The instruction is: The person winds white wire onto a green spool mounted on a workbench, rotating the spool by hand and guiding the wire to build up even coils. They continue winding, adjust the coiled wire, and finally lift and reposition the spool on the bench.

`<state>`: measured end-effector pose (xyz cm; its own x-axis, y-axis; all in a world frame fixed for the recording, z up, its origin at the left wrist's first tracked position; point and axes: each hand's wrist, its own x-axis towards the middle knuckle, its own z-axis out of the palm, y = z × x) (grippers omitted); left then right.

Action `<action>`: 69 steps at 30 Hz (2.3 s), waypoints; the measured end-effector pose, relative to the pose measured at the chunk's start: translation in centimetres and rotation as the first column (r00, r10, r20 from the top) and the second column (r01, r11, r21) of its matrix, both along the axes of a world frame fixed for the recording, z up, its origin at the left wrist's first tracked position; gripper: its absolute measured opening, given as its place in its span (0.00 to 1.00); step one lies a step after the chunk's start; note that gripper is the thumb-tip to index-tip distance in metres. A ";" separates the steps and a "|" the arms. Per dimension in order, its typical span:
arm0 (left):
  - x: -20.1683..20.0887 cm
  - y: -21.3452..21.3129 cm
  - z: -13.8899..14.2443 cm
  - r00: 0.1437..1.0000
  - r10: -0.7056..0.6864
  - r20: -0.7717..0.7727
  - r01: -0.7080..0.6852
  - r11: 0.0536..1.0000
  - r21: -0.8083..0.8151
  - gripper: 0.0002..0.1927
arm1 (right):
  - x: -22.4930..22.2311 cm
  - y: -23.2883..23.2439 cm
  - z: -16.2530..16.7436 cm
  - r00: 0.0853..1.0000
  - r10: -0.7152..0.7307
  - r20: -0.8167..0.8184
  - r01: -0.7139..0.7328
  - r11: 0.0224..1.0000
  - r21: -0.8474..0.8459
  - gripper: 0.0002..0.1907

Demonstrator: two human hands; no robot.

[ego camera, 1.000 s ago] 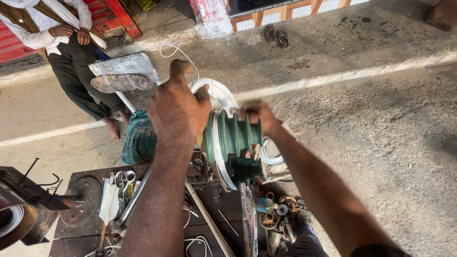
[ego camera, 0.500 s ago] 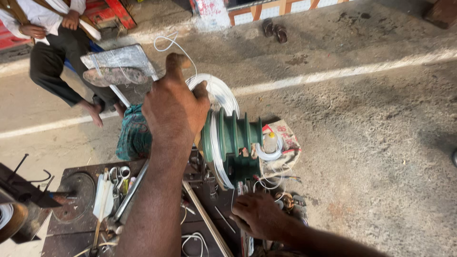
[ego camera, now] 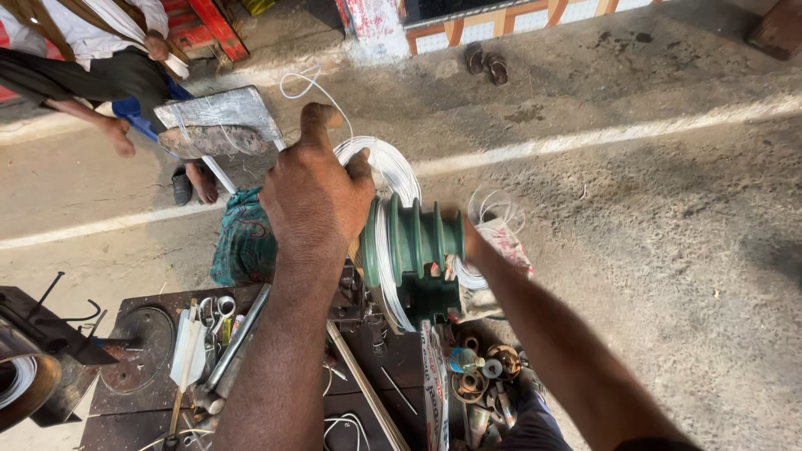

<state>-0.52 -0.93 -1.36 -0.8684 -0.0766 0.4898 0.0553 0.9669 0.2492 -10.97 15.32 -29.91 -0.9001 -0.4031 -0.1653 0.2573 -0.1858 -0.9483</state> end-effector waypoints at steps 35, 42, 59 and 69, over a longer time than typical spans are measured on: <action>0.1 -0.2 -0.1 1.000 -0.014 0.011 0.014 1.000 0.018 0.27 | 12.0 -0.9 -9.5 0.976 -0.059 0.209 0.020 0.983 0.183 0.09; -0.3 -0.2 -0.4 0.999 -0.038 -0.020 0.039 0.999 0.009 0.28 | 23.2 -0.2 -1.8 0.700 0.352 -0.622 0.152 0.777 0.611 0.15; 0.0 -0.1 0.0 0.999 0.007 0.039 -0.009 0.999 0.045 0.26 | 4.1 4.4 18.4 0.074 0.085 -0.994 0.567 0.816 0.112 0.20; 1.0 -0.4 -0.9 0.994 0.005 -0.108 -0.007 1.000 -0.017 0.25 | 1.4 2.8 -1.7 1.000 -0.027 0.006 0.027 1.000 -0.007 0.05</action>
<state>0.52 -1.37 -2.22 -0.8098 -0.0728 0.5821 0.0748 0.9714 0.2255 -9.58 18.07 -31.58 -0.9099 -0.3795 -0.1675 0.2573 -0.1996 -0.9455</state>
